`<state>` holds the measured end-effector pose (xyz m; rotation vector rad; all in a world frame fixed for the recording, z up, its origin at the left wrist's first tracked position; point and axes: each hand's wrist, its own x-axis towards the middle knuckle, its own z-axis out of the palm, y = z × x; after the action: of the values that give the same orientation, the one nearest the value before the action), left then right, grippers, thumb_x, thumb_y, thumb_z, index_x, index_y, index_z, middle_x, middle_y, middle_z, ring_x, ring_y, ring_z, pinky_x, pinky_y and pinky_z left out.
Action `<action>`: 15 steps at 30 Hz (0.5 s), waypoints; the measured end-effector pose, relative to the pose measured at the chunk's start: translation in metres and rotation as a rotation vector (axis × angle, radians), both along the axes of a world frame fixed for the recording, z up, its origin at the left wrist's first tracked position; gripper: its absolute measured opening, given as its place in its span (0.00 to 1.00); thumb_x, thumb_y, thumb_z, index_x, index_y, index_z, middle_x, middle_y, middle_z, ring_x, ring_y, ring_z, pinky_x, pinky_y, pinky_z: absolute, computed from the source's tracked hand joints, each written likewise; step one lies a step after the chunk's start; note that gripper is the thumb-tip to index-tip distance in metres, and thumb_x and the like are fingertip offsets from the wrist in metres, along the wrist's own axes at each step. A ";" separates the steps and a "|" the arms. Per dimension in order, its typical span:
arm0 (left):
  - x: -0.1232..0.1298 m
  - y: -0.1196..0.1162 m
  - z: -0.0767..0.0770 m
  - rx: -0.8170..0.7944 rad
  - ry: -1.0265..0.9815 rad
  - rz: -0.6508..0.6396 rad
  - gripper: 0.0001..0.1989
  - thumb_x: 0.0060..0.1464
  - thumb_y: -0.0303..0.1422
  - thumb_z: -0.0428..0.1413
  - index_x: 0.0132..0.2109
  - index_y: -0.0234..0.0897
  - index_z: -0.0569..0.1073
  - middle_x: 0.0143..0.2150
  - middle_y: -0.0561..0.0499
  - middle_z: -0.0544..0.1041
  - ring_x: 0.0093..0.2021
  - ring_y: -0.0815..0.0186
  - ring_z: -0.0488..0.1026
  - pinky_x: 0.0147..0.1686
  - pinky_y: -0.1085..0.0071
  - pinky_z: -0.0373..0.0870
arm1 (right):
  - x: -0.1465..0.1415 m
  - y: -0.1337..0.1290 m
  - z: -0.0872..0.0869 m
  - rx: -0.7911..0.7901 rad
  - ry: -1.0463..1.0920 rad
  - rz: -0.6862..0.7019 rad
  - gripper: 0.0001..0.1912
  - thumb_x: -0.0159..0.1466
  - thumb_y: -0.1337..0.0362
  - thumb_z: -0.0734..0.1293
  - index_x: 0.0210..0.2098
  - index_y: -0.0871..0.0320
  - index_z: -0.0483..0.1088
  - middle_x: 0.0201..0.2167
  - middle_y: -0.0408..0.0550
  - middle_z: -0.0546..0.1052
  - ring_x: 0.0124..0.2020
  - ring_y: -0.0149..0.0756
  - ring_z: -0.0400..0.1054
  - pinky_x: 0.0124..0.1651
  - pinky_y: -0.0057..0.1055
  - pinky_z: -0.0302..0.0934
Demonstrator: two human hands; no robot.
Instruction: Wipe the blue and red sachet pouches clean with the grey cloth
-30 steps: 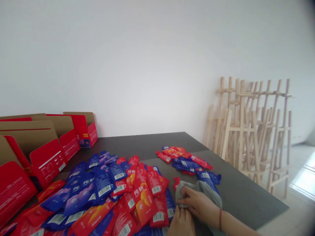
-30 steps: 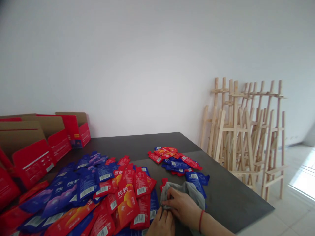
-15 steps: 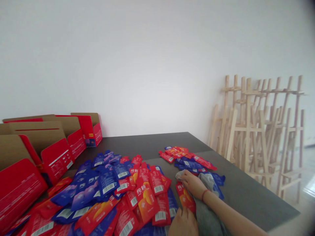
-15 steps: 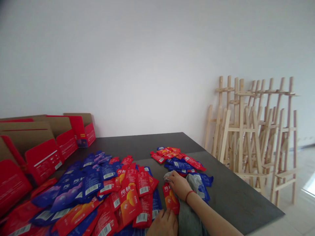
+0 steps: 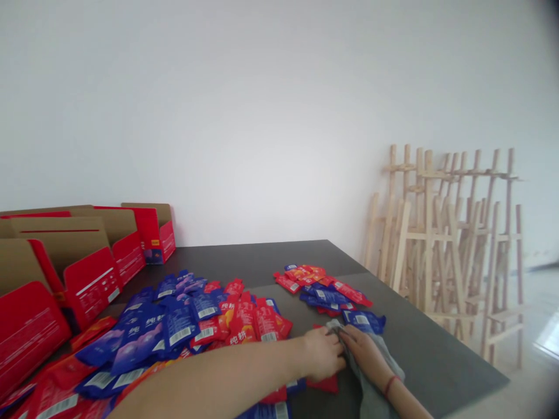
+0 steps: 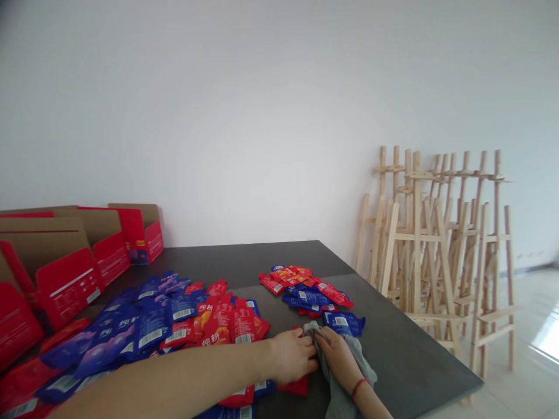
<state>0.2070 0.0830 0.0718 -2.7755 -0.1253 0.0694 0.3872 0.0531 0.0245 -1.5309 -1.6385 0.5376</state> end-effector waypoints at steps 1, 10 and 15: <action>0.000 0.000 0.001 0.028 -0.025 -0.017 0.08 0.52 0.33 0.66 0.39 0.39 0.79 0.40 0.48 0.79 0.44 0.59 0.73 0.44 0.60 0.68 | -0.002 0.000 -0.001 -0.002 -0.020 0.017 0.18 0.65 0.49 0.60 0.26 0.54 0.68 0.28 0.48 0.76 0.34 0.43 0.71 0.38 0.35 0.66; -0.035 -0.020 0.041 0.112 -0.212 -0.086 0.07 0.64 0.29 0.58 0.35 0.37 0.75 0.37 0.50 0.75 0.41 0.63 0.72 0.33 0.67 0.65 | -0.008 -0.005 0.004 0.038 -0.118 0.124 0.18 0.69 0.56 0.56 0.29 0.55 0.69 0.33 0.50 0.76 0.37 0.43 0.71 0.42 0.37 0.67; -0.046 -0.054 0.010 -0.016 -0.231 0.229 0.05 0.66 0.27 0.54 0.40 0.34 0.74 0.38 0.49 0.76 0.39 0.62 0.72 0.29 0.69 0.63 | -0.018 -0.013 0.015 0.040 -0.281 0.228 0.17 0.70 0.59 0.56 0.33 0.56 0.74 0.37 0.50 0.75 0.39 0.42 0.71 0.44 0.38 0.66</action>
<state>0.1608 0.0286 0.0820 -2.7643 -0.5028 -0.1935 0.3691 0.0400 0.0396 -1.4489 -2.0434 0.4197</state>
